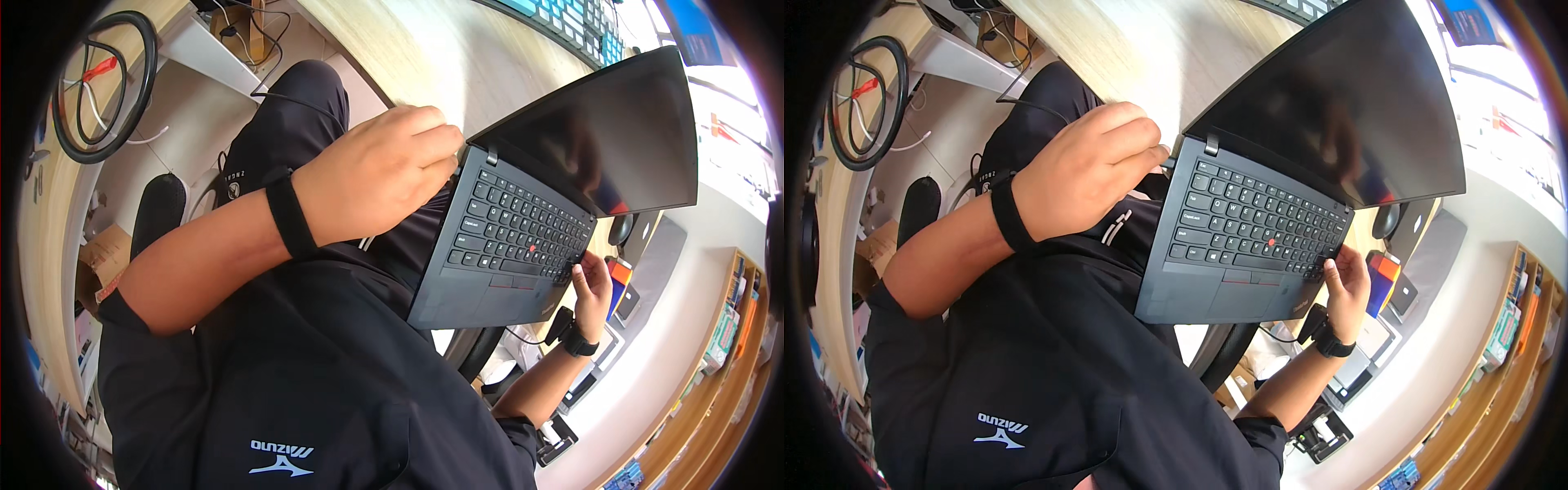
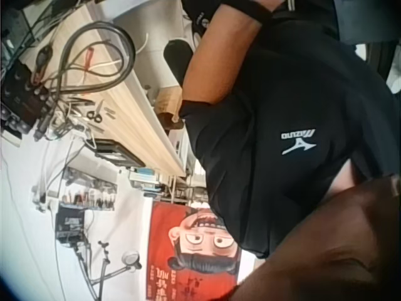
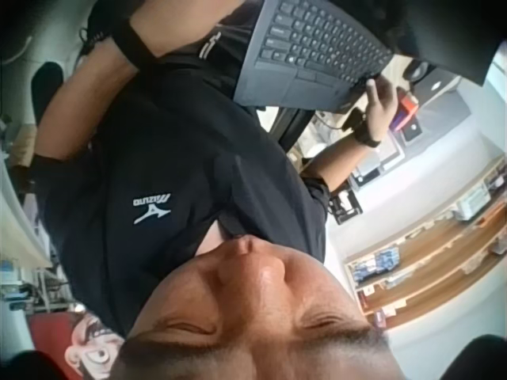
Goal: The person sits at a desk and attempts to connect a laptop to a power source. They handle a power adapter and a white cable, moving around the room to find a suitable connection point. The person eventually plugs the cable into the laptop and the adapter, then returns to the desk to continue working.
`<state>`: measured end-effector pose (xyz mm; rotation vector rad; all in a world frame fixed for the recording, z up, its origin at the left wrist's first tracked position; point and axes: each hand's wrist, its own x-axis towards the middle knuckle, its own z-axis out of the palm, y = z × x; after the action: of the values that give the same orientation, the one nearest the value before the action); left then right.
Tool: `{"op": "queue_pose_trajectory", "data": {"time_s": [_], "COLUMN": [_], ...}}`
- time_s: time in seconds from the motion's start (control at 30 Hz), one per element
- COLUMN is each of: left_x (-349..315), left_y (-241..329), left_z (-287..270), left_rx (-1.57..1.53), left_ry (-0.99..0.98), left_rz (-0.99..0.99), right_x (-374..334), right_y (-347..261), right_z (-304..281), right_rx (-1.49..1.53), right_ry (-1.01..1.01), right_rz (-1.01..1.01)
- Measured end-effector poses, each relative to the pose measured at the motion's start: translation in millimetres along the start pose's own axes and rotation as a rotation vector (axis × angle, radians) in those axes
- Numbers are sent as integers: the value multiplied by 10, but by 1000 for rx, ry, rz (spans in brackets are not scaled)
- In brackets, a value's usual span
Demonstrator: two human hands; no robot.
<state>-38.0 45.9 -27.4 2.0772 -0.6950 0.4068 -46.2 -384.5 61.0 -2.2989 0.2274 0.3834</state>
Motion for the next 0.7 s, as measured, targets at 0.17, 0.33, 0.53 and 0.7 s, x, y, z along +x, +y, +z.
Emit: {"op": "queue_pose_trajectory", "data": {"time_s": [0.17,0.33,0.53,0.7], "left_x": [-14,-12,-20,-27], "left_y": [14,5,-20,-47], "left_z": [0,-22,-22,-11], "left_rx": [2,20,115,137], "left_ry": [0,4,-13,-46], "left_rz": [-42,-23,61,55], "right_x": [11,10,21,-6], "right_y": [20,-6,40,52], "right_z": [31,33,33,68], "right_rx": [8,-1,-6,-7], "right_ry": [9,14,31,63], "right_rz": [-4,-13,6,21]}}
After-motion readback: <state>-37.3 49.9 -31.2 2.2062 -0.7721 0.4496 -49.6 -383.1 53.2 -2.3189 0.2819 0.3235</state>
